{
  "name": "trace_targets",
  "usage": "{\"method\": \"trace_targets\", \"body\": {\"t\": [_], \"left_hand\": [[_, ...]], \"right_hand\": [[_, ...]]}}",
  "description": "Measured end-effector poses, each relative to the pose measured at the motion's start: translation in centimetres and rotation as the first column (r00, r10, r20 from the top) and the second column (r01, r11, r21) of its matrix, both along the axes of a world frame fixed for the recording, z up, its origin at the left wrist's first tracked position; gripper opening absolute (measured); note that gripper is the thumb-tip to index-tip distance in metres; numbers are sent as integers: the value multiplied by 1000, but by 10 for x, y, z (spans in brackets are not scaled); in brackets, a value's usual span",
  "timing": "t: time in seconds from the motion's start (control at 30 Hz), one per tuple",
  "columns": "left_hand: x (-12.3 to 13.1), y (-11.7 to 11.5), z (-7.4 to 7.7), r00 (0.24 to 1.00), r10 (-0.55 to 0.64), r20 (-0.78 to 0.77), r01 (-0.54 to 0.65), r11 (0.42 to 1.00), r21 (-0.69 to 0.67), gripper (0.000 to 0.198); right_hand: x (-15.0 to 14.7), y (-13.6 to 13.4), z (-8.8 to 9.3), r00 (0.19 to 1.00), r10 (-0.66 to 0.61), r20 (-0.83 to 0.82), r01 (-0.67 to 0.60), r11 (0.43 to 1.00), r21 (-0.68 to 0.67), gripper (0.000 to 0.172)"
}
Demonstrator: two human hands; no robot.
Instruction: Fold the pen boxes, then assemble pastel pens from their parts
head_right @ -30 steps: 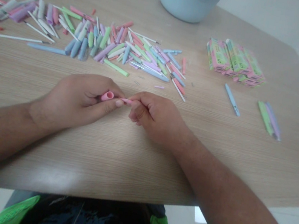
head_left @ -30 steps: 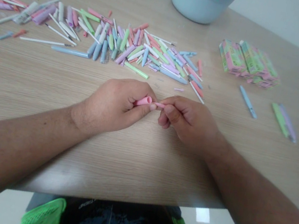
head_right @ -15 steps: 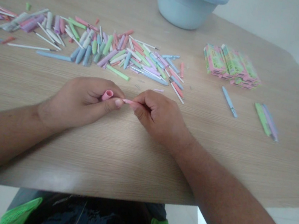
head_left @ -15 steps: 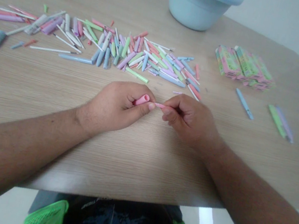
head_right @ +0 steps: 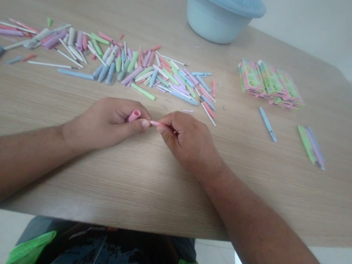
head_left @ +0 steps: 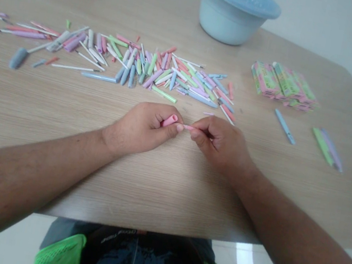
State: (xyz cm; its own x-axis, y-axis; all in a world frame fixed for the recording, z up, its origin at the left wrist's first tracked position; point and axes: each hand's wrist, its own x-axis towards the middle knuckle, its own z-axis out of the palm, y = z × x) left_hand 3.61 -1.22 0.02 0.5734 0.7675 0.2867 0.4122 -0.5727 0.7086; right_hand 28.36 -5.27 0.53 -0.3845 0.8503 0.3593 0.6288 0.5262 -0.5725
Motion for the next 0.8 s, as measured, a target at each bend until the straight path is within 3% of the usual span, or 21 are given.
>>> {"method": "trace_targets", "body": {"t": [0.47, 0.8], "left_hand": [[3, -1, 4, 1000, 2, 18, -2, 1000, -26, 30], [6, 1, -4, 993, -2, 119, 14, 995, -101, 25]], "right_hand": [[0, -2, 0, 1000, -12, 8, 11, 1000, 25, 40], [-1, -8, -5, 988, -140, -71, 140, 990, -12, 33]]}}
